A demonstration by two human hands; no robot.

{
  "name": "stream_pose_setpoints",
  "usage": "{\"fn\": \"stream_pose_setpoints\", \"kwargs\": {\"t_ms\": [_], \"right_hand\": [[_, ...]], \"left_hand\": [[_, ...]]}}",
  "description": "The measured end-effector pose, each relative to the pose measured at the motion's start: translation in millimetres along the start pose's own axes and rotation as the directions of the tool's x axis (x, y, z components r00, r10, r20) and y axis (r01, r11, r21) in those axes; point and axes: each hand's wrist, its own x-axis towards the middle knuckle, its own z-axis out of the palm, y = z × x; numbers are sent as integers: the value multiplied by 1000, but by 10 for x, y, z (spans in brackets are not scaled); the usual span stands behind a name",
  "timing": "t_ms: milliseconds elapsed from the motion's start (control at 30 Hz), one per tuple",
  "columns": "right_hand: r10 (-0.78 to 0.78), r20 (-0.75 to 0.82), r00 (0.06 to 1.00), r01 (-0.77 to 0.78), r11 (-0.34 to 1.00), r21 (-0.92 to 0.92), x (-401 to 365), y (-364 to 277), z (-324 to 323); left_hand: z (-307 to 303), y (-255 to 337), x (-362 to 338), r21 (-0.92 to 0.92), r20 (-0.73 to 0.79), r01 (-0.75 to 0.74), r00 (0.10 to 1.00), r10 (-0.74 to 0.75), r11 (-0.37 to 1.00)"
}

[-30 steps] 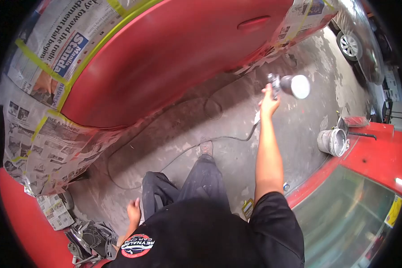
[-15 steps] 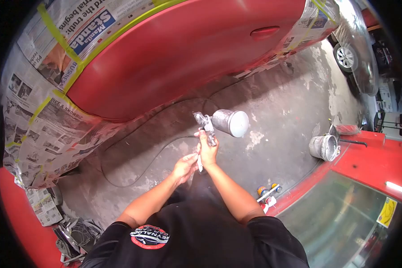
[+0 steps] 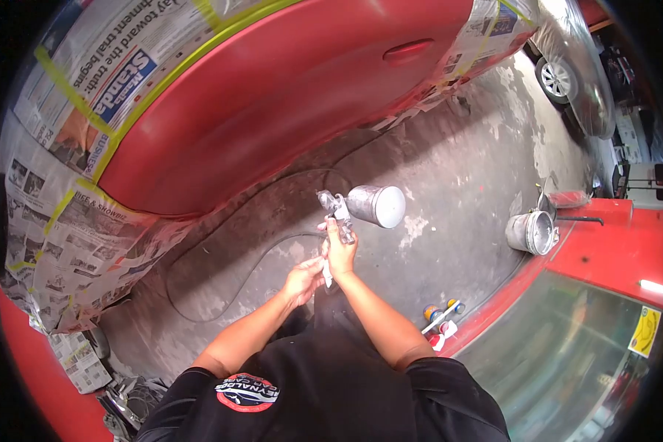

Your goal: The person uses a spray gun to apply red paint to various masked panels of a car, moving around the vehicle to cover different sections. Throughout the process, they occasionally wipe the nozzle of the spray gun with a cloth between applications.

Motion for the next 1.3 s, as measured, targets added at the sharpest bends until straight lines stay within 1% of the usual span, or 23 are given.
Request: {"fn": "stream_pose_setpoints", "kwargs": {"t_ms": [133,233,267,333,400,467,567,633,700,767,800,867,933,967,1000,1033,1067,1100,1133,1167,1200,1233,1300], "right_hand": [[-1,1,1000,1,1000,0,117,-65,-88],[5,11,1000,-3,993,-120,310,-80,-232],[-6,45,999,15,981,-192,398,-153,-317],[-60,58,997,73,959,-273,683,-320,-568],[-103,51,993,114,937,-330,1080,-551,-906],[-179,-91,980,128,906,-402,1477,-874,-1167],[-353,-254,901,222,875,-430,2122,-1304,-1620],[-471,-323,821,321,848,-423,2404,-1533,-1680],[-539,-347,767,395,823,-407,2518,-1732,-1627],[-560,-353,750,412,812,-413,2546,-1800,-1576],[-534,-322,781,401,826,-396,2478,-1757,-1546],[-484,-244,841,384,850,-361,2253,-1541,-1436],[-384,-179,906,308,887,-344,1791,-1282,-1202],[-365,-116,924,313,893,-323,1625,-1024,-1172],[-259,-85,962,215,913,-348,1349,-867,-1058],[-305,-5,952,277,873,-401,1202,-538,-1019],[-210,4,978,187,862,-471,908,-385,-847],[-174,93,980,197,868,-456,707,-144,-743],[-243,222,944,326,777,-538,501,71,-627],[-222,300,928,355,777,-521,329,331,-524],[-7,307,952,150,883,-446,-185,-2,-47],[-104,424,900,315,827,-466,-231,391,-37],[21,541,841,294,820,-490,-578,546,283]], "left_hand": [[90,-8,118,35,11,21,1000,-21,999],[166,15,179,147,-89,54,995,-41,988],[112,26,169,312,-161,55,987,-4,949],[-184,84,25,609,-280,91,954,106,788],[-1055,14,-132,899,-206,88,949,238,428],[-1451,131,-710,935,-314,231,892,326,269],[-2433,-125,-1610,851,-525,446,745,411,278],[-2752,-300,-2179,749,-661,533,642,389,394],[-2873,-507,-2531,710,-704,587,576,416,388],[-2787,-657,-2640,672,-723,521,615,313,526],[-2745,-748,-2679,640,-726,487,636,262,594],[-2761,-902,-2606,586,-713,490,690,123,646],[-2818,-1152,-2501,482,-690,470,724,-11,739],[-2724,-1181,-2490,484,-690,477,723,-15,734],[-2588,-1128,-2466,484,-694,485,720,-18,729],[-2398,-1022,-2484,480,-700,496,714,-25,723],[-2258,-932,-2523,497,-704,504,710,-11,706],[-2147,-853,-2572,513,-708,513,706,1,688],[-2121,-817,-2641,532,-710,521,704,15,668],[-2186,-836,-2724,511,-716,512,698,12,691],[-2278,-877,-2808,492,-720,504,694,7,710],[-2340,-895,-2886,475,-722,496,692,0,727],[-2217,-727,-3084,492,-743,539,669,7,683]]}}
